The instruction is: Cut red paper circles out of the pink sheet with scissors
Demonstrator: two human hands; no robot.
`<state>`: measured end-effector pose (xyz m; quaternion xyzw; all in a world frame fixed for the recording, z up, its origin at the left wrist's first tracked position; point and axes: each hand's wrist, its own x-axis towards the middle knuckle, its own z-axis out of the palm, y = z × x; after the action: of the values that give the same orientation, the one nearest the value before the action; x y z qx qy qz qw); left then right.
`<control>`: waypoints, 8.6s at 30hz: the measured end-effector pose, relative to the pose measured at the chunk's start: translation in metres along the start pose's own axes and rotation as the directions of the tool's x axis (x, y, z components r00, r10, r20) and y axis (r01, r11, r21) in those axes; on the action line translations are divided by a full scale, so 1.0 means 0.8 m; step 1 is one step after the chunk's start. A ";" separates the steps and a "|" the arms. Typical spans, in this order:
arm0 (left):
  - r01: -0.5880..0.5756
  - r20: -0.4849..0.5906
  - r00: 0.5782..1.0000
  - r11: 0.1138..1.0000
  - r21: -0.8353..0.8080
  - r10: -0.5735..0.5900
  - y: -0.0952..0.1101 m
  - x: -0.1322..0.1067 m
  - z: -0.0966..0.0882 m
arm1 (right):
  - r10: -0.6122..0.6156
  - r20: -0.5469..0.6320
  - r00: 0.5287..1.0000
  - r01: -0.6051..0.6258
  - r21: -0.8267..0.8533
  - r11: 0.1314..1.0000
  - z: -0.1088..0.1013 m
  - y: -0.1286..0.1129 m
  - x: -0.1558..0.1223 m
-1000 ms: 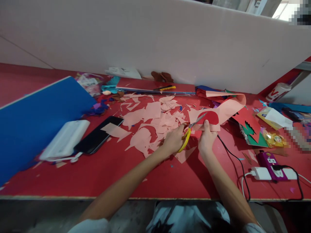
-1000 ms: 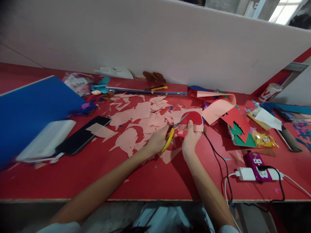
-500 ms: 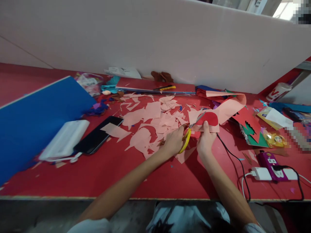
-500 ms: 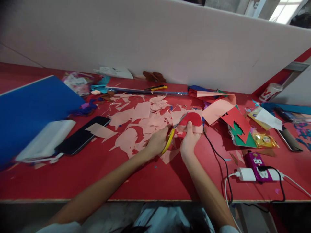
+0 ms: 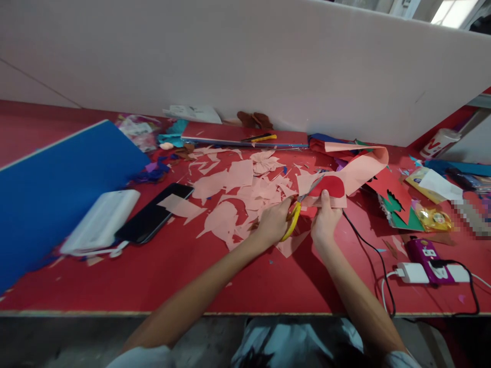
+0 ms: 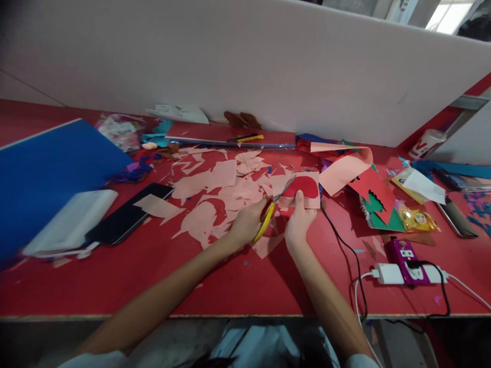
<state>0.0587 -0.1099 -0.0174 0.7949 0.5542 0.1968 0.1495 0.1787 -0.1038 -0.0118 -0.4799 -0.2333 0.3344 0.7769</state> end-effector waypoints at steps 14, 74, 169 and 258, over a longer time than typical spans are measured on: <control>0.010 0.005 1.000 1.000 -0.018 -0.010 0.001 0.001 -0.001 | 0.029 -0.018 0.999 -0.029 -0.011 1.000 0.001 -0.001 0.000; 0.016 0.009 1.000 1.000 0.019 -0.016 -0.010 0.008 -0.021 | -0.114 0.192 0.975 0.136 -0.108 0.985 -0.011 0.001 0.023; 0.084 0.073 0.993 0.994 0.069 -0.089 -0.022 0.019 -0.025 | -0.055 0.444 0.894 0.162 -0.206 0.965 -0.021 0.011 0.044; -0.044 0.062 0.997 0.999 0.002 0.044 -0.053 0.026 -0.044 | 0.012 0.708 0.706 0.367 -0.381 0.849 -0.033 -0.005 0.067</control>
<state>0.0130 -0.0754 -0.0027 0.8128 0.5320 0.1745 0.1609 0.2337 -0.0805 -0.0171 -0.4778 -0.6281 0.3368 0.5136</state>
